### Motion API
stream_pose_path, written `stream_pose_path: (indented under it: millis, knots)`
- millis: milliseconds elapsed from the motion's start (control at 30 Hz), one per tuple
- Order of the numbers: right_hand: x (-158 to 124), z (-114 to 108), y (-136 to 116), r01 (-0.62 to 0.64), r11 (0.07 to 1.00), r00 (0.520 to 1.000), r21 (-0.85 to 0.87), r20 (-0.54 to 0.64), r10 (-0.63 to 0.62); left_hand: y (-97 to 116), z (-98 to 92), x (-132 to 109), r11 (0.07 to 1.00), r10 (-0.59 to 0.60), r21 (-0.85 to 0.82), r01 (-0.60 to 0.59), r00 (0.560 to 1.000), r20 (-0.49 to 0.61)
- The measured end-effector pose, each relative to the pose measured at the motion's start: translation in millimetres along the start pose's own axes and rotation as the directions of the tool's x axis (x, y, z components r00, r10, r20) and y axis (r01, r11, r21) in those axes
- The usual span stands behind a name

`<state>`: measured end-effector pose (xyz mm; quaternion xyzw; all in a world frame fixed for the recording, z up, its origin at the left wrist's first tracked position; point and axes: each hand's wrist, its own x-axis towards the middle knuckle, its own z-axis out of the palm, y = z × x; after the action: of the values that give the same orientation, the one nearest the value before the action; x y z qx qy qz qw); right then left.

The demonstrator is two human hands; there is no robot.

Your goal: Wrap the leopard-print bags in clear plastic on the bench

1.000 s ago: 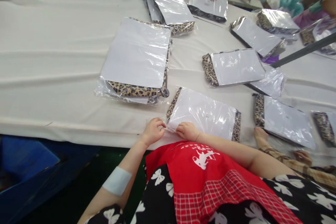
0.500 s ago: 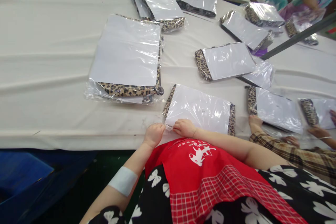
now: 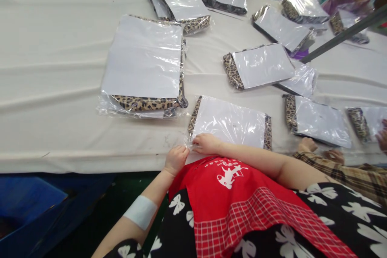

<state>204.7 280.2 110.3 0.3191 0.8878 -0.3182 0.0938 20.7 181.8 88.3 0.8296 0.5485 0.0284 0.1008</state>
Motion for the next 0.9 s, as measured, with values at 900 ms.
stream_pose_path:
  millis: [900]
  knots:
    - [52,39,39,-0.276,0.884,0.94,0.377,0.296,0.168,26,10.0,30,0.805,-0.28,-0.342,0.485,0.819,0.501]
